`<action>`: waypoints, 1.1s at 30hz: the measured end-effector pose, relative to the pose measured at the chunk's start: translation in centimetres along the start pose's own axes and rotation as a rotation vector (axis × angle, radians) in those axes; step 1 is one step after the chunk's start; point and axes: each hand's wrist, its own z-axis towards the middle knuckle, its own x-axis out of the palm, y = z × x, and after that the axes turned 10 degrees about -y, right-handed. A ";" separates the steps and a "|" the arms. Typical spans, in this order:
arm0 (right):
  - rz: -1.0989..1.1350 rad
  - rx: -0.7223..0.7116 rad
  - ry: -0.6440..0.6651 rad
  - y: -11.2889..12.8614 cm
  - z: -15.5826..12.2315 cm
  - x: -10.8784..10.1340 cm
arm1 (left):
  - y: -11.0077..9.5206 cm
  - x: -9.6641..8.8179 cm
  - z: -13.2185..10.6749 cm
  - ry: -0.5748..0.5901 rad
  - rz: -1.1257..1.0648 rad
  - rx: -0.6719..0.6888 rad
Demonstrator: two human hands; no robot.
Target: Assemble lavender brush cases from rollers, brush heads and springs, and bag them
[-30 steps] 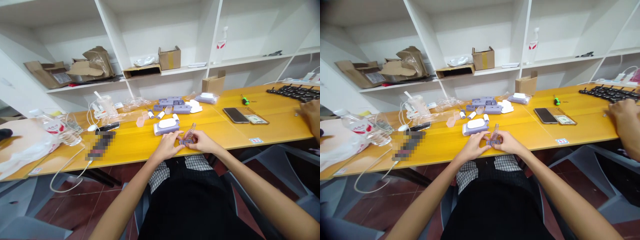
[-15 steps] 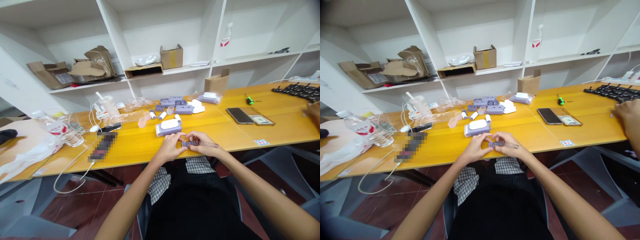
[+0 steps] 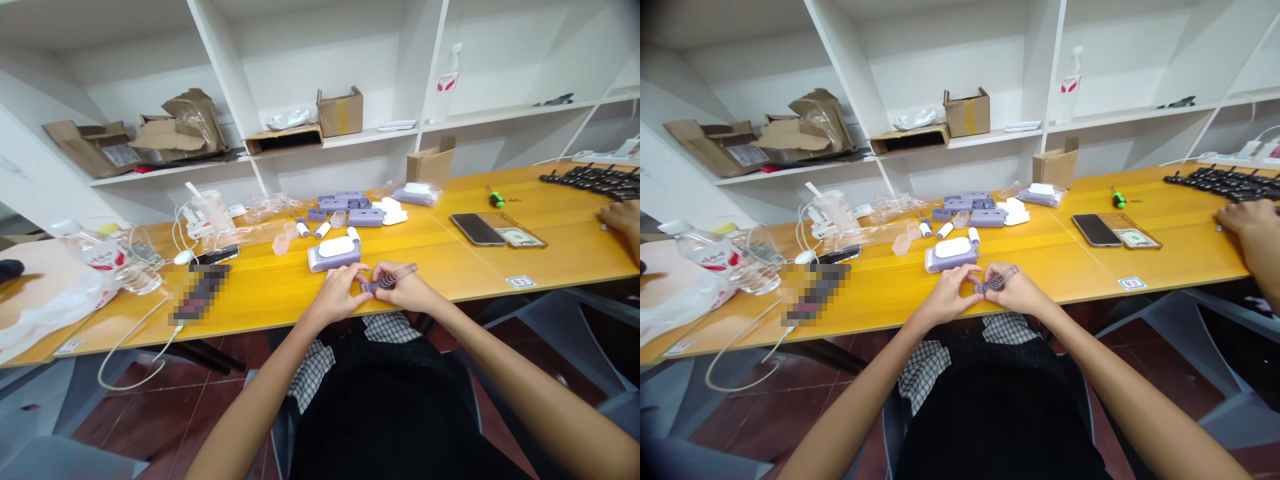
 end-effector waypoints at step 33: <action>0.020 0.052 0.033 -1.0 -0.3 -1.0 | 0.1 -0.1 0.1 -0.006 -0.041 0.030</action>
